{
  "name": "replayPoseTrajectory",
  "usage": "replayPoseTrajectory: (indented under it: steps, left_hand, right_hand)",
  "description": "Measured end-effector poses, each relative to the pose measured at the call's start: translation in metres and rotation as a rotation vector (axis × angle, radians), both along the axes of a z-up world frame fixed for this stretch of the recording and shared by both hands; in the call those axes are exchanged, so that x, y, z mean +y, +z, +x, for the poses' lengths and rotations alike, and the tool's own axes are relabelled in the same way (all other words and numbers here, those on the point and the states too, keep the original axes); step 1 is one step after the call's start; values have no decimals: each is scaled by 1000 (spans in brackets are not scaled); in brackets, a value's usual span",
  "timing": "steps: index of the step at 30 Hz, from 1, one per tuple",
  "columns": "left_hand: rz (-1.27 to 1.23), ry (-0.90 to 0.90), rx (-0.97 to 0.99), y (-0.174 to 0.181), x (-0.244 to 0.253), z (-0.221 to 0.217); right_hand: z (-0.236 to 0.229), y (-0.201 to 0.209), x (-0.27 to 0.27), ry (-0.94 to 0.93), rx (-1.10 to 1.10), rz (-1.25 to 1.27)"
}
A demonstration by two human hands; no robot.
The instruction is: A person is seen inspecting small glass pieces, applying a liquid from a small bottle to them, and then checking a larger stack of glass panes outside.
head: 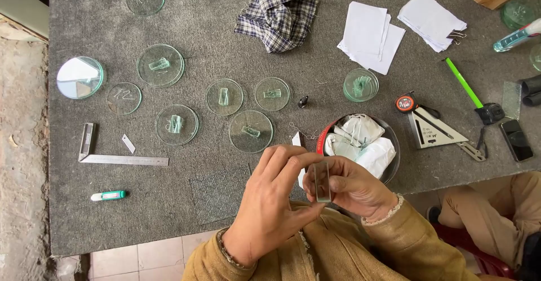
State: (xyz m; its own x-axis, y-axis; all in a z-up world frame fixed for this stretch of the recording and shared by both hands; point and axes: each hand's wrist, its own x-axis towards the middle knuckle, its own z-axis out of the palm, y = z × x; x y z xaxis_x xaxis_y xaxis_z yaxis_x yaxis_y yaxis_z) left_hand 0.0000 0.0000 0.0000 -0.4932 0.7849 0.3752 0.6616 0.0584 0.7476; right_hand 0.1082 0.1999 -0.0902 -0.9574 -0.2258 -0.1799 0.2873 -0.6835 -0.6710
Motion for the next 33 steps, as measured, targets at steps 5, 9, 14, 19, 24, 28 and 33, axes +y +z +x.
replayPoseTrajectory:
  steps: [5, 9, 14, 19, 24, 28, 33]
  left_hand:
    - [-32, 2, 24, -4, -1, -1]
    - [-62, 9, 23, -8, -2, -1]
    - [-122, 64, 19, -42, -10, -8]
    - [-271, 263, -11, -179, -59, -34]
    - [-577, 467, -149, -322, -120, -42]
    - [-681, 539, -165, -378, -136, -39]
    - [-752, 567, -225, -393, -139, -39]
  right_hand:
    - [-1, -7, 0, -4, -20, -34]
    - [-5, -5, -3, 16, -14, -25]
    - [-8, -22, -3, 26, -84, -25]
    - [-57, -42, 17, -46, -316, 405]
    - [-104, -151, 67, -556, -510, 673]
    - [-144, -258, 89, -577, -561, 834]
    - [-157, -324, 96, -595, -695, 1211]
